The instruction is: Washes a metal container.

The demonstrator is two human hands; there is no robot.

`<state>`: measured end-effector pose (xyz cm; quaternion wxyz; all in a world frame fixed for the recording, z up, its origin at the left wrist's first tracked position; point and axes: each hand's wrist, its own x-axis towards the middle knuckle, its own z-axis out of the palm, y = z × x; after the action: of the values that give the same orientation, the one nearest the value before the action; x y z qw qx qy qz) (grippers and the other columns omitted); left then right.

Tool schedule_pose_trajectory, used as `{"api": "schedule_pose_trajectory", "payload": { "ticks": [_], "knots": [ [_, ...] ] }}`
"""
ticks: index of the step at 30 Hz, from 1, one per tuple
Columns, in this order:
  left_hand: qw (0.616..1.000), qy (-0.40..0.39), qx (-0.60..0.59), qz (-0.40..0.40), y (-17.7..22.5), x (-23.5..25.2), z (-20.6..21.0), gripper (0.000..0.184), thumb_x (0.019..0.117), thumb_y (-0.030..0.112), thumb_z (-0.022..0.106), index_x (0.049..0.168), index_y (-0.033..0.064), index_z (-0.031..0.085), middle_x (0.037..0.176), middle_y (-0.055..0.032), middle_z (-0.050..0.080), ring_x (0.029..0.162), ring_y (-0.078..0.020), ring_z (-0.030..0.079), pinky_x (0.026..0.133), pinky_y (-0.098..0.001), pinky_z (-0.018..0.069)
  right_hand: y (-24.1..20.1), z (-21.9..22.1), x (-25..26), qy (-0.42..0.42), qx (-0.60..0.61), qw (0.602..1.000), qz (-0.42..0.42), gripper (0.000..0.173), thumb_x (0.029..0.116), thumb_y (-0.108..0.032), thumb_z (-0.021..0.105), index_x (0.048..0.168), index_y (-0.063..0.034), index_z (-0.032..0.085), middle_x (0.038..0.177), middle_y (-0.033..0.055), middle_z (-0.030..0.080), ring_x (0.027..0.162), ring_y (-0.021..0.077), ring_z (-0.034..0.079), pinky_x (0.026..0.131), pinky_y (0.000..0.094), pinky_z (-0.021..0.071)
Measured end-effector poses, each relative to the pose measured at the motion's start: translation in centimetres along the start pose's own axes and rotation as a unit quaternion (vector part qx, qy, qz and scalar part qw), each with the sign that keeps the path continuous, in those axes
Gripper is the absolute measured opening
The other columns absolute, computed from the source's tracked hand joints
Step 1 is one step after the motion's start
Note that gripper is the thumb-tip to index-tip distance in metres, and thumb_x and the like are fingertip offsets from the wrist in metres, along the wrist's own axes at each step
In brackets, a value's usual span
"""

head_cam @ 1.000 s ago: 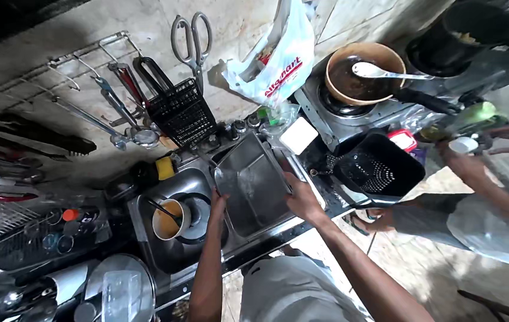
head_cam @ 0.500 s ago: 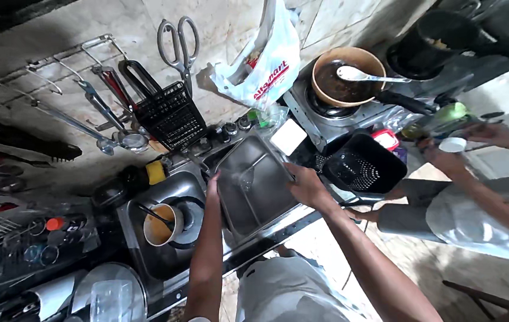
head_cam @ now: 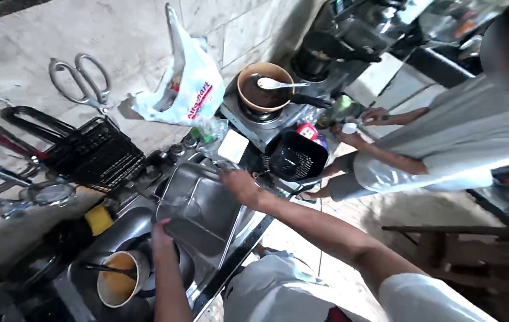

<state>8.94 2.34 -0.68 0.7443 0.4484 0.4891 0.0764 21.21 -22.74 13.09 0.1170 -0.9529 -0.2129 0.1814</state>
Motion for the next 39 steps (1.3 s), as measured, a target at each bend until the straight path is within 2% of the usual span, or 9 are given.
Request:
{"api": "schedule_pose_trajectory", "payload": {
  "ticks": [4, 7, 14, 18, 24, 29, 33, 37, 39],
  "knots": [
    [0.999, 0.002, 0.05, -0.005, 1.1, -0.1, -0.9, 0.031, 0.0882, -0.001, 0.062, 0.119, -0.0013, 0.058, 0.104, -0.0175, 0.065, 0.087, -0.0247, 0.064, 0.073, -0.0444, 0.0559, -0.4, -0.4, 0.3, -0.07, -0.04, 0.997, -0.01, 0.041, 0.0979, -0.003, 0.06, 0.139, -0.0022, 0.056, 0.13, 0.0272, 0.061, 0.102, 0.0476, 0.068, 0.081, 0.0634, 0.057],
    [0.999, -0.004, 0.051, -0.007, 2.7, -1.6, -1.4, 0.03, 0.0902, -0.002, 0.059, 0.12, -0.0001, 0.057, 0.099, -0.0143, 0.065, 0.083, -0.0205, 0.065, 0.07, -0.0392, 0.0569, -0.3, -1.5, 0.0, -0.118, 0.002, 0.993, -0.009, 0.047, 0.0935, -0.011, 0.069, 0.14, -0.0079, 0.059, 0.127, 0.0252, 0.065, 0.111, 0.0469, 0.065, 0.089, 0.0668, 0.0538],
    [0.998, 0.06, 0.016, -0.004, 5.1, -2.7, -3.2, 0.041, 0.0814, -0.012, 0.061, 0.121, -0.0036, 0.056, 0.104, -0.0203, 0.063, 0.087, -0.0263, 0.063, 0.071, -0.0449, 0.056, 0.3, 1.1, 0.1, -0.079, 0.032, 0.996, -0.029, 0.049, 0.1007, -0.014, 0.057, 0.149, -0.0228, 0.056, 0.138, 0.0189, 0.062, 0.117, 0.0439, 0.065, 0.096, 0.0675, 0.0521],
    [0.988, 0.133, 0.077, 0.023, 7.0, -4.1, -4.1, 0.049, 0.0724, -0.016, 0.065, 0.119, -0.0069, 0.056, 0.108, -0.0237, 0.062, 0.091, -0.0304, 0.061, 0.074, -0.0483, 0.0549, 0.4, 5.0, 0.0, -0.068, 0.055, 0.995, -0.055, 0.048, 0.1017, -0.01, 0.054, 0.149, -0.0171, 0.055, 0.139, 0.0213, 0.06, 0.115, 0.0431, 0.066, 0.097, 0.0621, 0.0542],
    [0.977, 0.18, 0.089, 0.065, 9.6, -5.6, -5.3, 0.05, 0.0794, -0.015, 0.064, 0.127, -0.0067, 0.054, 0.116, -0.0243, 0.059, 0.096, -0.0303, 0.058, 0.078, -0.0479, 0.0524, -1.5, 9.9, 0.4, -0.127, 0.045, 0.985, -0.109, 0.058, 0.1021, -0.015, 0.057, 0.157, -0.0066, 0.04, 0.15, 0.025, 0.049, 0.12, 0.0435, 0.063, 0.101, 0.0576, 0.0536],
    [0.972, 0.153, 0.156, 0.087, 11.7, -5.0, -6.8, 0.059, 0.0835, -0.005, 0.069, 0.14, -0.0004, 0.05, 0.129, -0.0252, 0.059, 0.11, -0.0344, 0.06, 0.087, -0.0539, 0.053, -2.3, 12.8, 1.4, -0.174, 0.137, 0.964, -0.145, 0.051, 0.1026, -0.016, 0.057, 0.15, -0.0014, 0.046, 0.137, 0.0247, 0.06, 0.124, 0.04, 0.062, 0.108, 0.0555, 0.0489],
    [0.974, 0.115, 0.157, 0.117, 12.2, -4.5, -6.5, 0.052, 0.0921, 0.005, 0.066, 0.142, 0.0028, 0.05, 0.134, -0.0217, 0.059, 0.117, -0.0323, 0.06, 0.094, -0.0536, 0.0527, -2.2, 16.9, 2.5, -0.178, 0.23, 0.95, -0.115, 0.055, 0.1075, -0.031, 0.052, 0.155, -0.0071, 0.04, 0.116, 0.0215, 0.07, 0.104, 0.0355, 0.069, 0.097, 0.0541, 0.0543],
    [0.948, 0.088, 0.244, 0.185, 10.8, -5.5, -5.7, 0.062, 0.0981, 0.029, 0.067, 0.155, 0.0237, 0.041, 0.148, -0.0101, 0.055, 0.131, -0.0296, 0.055, 0.102, -0.058, 0.049, -2.4, 19.8, 4.2, -0.153, 0.253, 0.953, -0.068, 0.051, 0.1109, -0.04, 0.041, 0.154, -0.0124, 0.045, 0.115, 0.0204, 0.071, 0.104, 0.0349, 0.07, 0.098, 0.0544, 0.0538],
    [0.932, 0.099, 0.266, 0.225, 9.7, -4.6, -5.5, 0.076, 0.0923, 0.018, 0.07, 0.159, 0.0221, 0.034, 0.149, -0.0113, 0.054, 0.132, -0.0303, 0.055, 0.103, -0.0585, 0.0498, -3.3, 19.6, 4.5, -0.144, 0.218, 0.964, -0.055, 0.051, 0.1112, -0.04, 0.038, 0.153, -0.0116, 0.045, 0.116, 0.0222, 0.07, 0.107, 0.0379, 0.07, 0.098, 0.0562, 0.0536]
  ]
}}
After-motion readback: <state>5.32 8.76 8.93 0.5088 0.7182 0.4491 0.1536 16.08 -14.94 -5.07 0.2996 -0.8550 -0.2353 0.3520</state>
